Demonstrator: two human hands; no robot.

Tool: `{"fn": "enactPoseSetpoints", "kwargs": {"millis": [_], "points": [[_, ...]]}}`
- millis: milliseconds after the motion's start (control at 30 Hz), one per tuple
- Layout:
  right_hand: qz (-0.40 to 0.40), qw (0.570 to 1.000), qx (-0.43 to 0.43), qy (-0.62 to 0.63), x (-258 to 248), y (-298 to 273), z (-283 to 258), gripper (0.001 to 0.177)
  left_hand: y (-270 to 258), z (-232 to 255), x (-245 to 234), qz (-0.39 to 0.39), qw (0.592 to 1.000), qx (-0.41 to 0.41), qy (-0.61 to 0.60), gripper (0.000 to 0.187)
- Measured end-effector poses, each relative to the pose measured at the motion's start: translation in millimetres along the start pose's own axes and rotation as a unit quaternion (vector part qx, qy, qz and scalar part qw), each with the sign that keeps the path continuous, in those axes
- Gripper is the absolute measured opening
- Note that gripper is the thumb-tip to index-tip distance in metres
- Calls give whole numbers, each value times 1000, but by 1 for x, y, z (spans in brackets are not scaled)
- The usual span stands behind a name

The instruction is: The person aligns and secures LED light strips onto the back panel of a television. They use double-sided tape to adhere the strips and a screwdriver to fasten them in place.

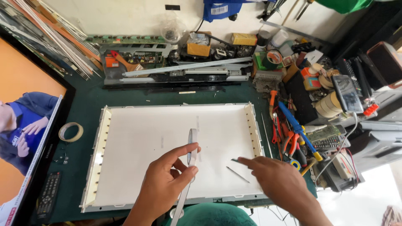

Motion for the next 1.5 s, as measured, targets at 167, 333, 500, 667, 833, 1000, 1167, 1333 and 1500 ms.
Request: {"fn": "enactPoseSetpoints", "kwargs": {"millis": [167,333,500,667,833,1000,1167,1333,1500], "points": [[307,909,0,281,14,38,102,56,-3,-5,9,-53,997,-35,-51,48],[335,869,194,307,133,151,235,59,-2,-17,21,-84,995,-30,-34,50],[322,857,233,327,139,161,263,57,6,-54,46,-121,983,-115,-75,54],[319,879,252,248,74,133,251,84,7,-68,68,-185,971,-119,-91,56],[296,883,-203,302,12,37,59,72,5,-44,75,-227,955,-189,-15,55],[391,772,-457,206,-30,-31,-45,27,4,-36,88,-267,953,-144,29,48],[583,776,-230,75,-17,-19,18,22,1,-52,88,-274,925,-238,113,41],[492,802,60,334,20,49,152,18,2,-85,67,-233,952,-196,-31,38],[245,826,240,447,130,109,221,21,-12,-129,35,-201,948,-156,-191,19]]}}
Point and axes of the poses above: each hand's wrist, its own y-axis towards the middle knuckle, its own x-axis out of the palm, z = x × y, the point moved 7 cm from there along y, towards the middle knuckle, and after that the axes turned 9 degrees about -z, right-handed, at the moved point
